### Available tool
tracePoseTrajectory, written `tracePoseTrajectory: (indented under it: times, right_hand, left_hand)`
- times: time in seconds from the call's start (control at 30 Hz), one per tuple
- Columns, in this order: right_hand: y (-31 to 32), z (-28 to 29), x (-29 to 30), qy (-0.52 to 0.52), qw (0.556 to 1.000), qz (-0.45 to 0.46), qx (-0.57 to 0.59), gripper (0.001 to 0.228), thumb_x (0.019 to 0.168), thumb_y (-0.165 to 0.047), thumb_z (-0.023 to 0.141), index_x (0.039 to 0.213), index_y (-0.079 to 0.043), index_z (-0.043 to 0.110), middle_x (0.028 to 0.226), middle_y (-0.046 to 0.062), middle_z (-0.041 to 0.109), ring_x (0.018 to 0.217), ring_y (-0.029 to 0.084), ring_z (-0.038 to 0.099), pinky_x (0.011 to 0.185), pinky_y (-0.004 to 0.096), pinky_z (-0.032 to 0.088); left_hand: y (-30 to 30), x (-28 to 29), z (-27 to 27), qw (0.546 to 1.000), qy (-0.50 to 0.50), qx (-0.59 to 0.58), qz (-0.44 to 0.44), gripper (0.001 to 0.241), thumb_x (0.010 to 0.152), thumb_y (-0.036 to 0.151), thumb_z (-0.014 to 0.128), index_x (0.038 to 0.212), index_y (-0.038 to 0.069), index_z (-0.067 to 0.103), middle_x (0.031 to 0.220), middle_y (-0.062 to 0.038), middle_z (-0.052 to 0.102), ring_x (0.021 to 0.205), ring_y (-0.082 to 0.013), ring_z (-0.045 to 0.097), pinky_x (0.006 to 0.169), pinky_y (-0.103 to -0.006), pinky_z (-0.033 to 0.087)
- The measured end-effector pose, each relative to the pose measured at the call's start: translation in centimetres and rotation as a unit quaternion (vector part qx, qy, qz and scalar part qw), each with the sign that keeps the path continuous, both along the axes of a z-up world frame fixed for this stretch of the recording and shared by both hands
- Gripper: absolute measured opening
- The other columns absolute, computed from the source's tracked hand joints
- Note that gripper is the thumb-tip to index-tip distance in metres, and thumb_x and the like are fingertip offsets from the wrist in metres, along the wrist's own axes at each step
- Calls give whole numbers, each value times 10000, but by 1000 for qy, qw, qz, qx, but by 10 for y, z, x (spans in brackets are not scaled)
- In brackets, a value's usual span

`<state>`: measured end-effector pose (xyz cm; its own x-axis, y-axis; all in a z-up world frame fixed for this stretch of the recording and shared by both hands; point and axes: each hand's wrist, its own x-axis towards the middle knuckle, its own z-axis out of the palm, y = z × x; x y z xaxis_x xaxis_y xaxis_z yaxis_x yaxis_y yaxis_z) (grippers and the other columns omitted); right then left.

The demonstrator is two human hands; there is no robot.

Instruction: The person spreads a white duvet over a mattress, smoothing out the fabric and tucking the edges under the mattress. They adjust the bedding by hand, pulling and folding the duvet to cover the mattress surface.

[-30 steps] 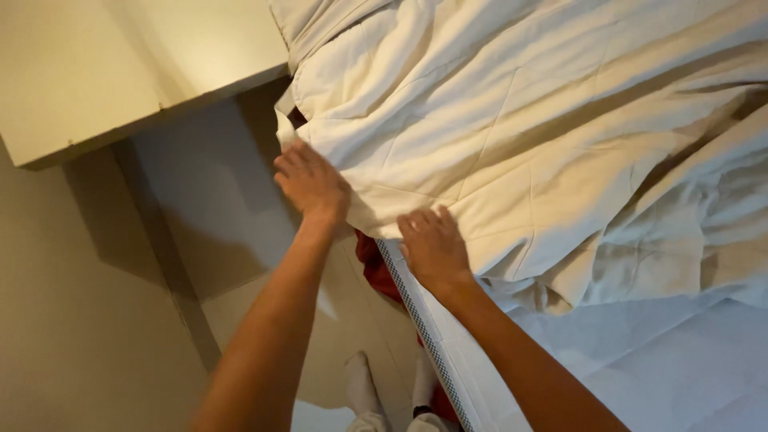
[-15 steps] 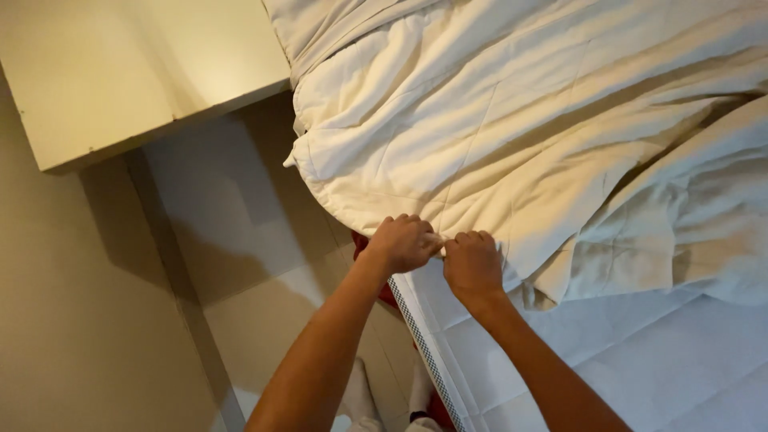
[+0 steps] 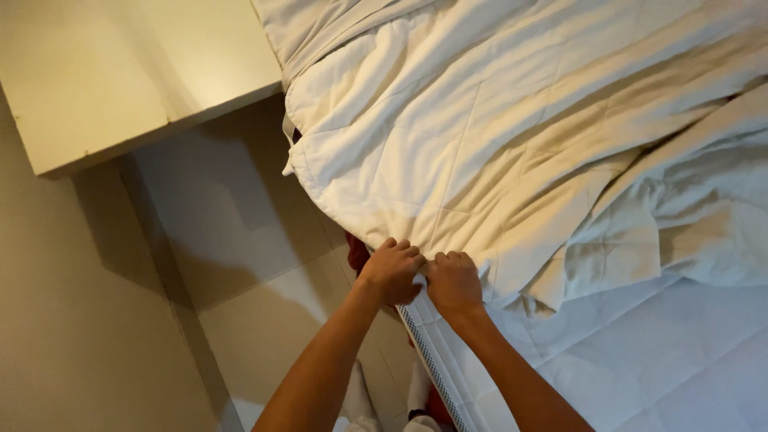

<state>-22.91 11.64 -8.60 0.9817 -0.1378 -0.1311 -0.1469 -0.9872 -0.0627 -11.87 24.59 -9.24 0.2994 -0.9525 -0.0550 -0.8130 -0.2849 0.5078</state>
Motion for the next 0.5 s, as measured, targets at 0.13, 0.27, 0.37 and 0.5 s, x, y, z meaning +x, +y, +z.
tracePoseTrajectory:
  times: [0.13,0.27,0.37,0.5]
  right_hand:
    - [-7,18,-7,-23,999,31,-10,111,803,-188,702,855,-98,742,908,88,686,982,281,623,1039,482,444]
    - [-1,69,-18,-159,982,35,-92,431,684,-225,735,1059,-20,675,1076,163,629,1105,338,554,1079,522,391]
    - [-1,77,-21,-234,964,15,-129,548,621,-263,741,1090,8,659,1098,193,626,1109,361,552,1057,535,395]
    - [-9,41,-24,-114,991,-32,-64,305,802,-254,769,1005,-49,670,999,123,641,1047,318,600,1068,497,431]
  left_hand:
    - [-8,-7,-43,997,-73,38,-12,215,814,129,674,1017,147,742,1074,-36,714,1121,-226,614,991,-394,437]
    - [3,3,-30,989,-125,71,22,255,756,144,683,1000,158,754,1110,-44,723,1123,-246,613,992,-443,426]
    - [14,18,-20,982,-147,70,98,265,753,213,693,1001,145,758,1113,-60,725,1136,-267,614,980,-482,425]
    - [14,17,-25,963,-155,78,205,200,785,209,687,961,178,776,1081,-25,741,1166,-258,613,1033,-526,414]
